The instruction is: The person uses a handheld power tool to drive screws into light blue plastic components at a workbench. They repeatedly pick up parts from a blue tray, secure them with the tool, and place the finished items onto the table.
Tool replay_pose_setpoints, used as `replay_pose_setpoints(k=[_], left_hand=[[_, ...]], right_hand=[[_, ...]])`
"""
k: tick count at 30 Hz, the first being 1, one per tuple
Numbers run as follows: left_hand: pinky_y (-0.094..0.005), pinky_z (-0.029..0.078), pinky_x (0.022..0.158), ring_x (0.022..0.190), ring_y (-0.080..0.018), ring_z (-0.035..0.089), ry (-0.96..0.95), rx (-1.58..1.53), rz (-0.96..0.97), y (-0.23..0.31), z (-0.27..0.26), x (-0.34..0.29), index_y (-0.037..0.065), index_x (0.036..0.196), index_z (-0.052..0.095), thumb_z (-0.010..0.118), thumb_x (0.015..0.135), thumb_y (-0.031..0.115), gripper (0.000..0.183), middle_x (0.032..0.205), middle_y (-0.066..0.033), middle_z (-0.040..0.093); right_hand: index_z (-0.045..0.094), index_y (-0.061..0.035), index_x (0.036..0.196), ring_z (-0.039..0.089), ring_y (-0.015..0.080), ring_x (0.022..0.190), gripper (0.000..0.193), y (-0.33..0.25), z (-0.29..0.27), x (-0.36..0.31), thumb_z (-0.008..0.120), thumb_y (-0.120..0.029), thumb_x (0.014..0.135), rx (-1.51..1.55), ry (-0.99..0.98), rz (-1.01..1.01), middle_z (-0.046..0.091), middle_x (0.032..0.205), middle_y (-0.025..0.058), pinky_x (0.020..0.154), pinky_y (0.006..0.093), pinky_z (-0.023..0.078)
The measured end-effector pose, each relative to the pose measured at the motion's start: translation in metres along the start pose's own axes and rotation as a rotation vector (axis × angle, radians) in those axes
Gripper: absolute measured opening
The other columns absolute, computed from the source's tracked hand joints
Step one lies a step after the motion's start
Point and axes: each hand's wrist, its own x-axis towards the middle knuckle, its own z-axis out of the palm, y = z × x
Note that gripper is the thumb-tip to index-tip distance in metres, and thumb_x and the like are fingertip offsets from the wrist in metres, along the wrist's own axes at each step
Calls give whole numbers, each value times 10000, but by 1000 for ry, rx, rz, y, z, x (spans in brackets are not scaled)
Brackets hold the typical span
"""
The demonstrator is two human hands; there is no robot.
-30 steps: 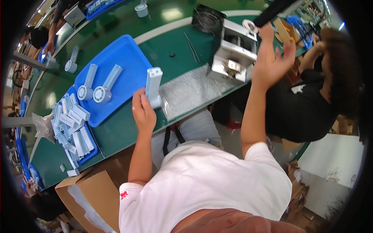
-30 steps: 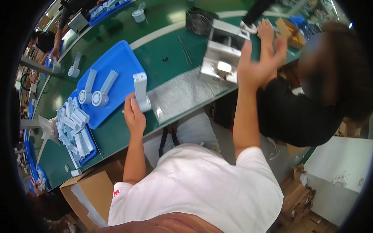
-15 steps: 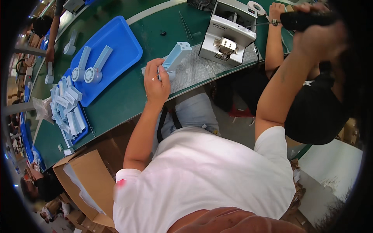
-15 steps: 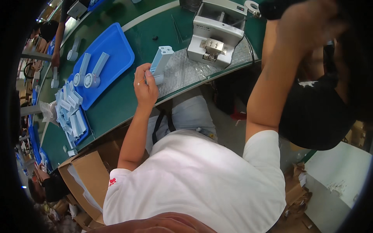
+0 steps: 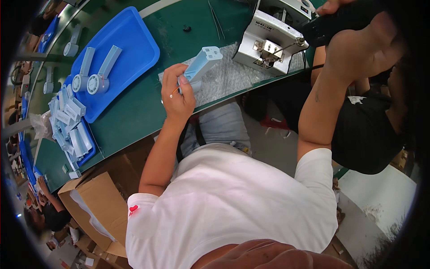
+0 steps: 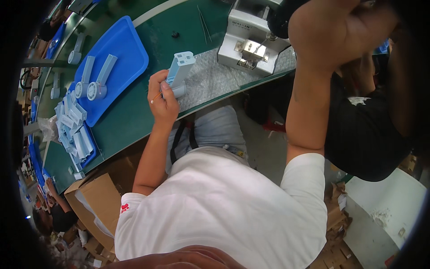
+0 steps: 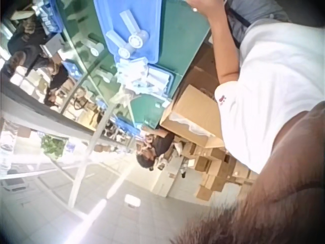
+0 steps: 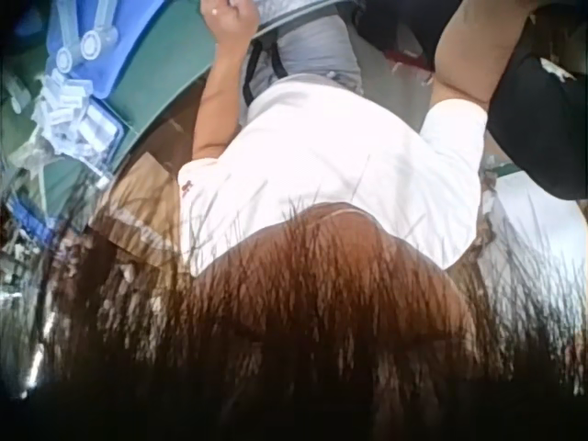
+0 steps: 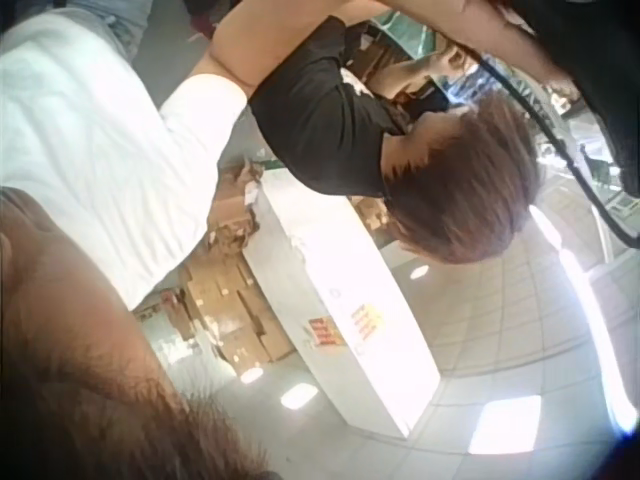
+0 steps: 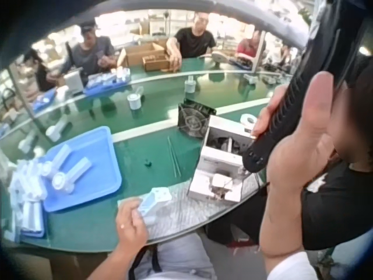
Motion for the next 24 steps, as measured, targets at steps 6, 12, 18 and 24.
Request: replay_pose_setpoints(k=[6,12,18,24], left_hand=[[-418,503,861,964,-353,636,-5,-27,15,0,-1,0,-39,1057,619,484,984,79,193,1060,-208,654],[-418,502,872,974,-356,635,-5,-14,16,0,-1,0,-35,1060,622,491,973,69,188,1075,-206,652],[-420,505,865,975,-366,636,-13,-13,38,1,0,1,-30,1066,624,505,964,64,183,1082,-210,653],[-425,508,848,968,-365,636,-25,-5,90,2,1,1,-21,1073,628,523,951,57,179,1082,-198,656]], right_hand=[[496,-66,1080,549,175,472,359,26,-3,-14,523,-424,1073,177,-9,45,587,736,112,446,291,484],[532,-80,1046,560,157,456,413,17,-4,14,549,-492,1043,48,192,618,600,701,90,420,285,481],[542,-81,1168,593,134,505,285,7,-11,7,544,-352,1078,-88,7,-34,618,728,73,463,254,493],[540,-84,1214,565,112,492,255,36,-2,3,584,-288,1068,122,-80,24,596,711,41,443,244,462]])
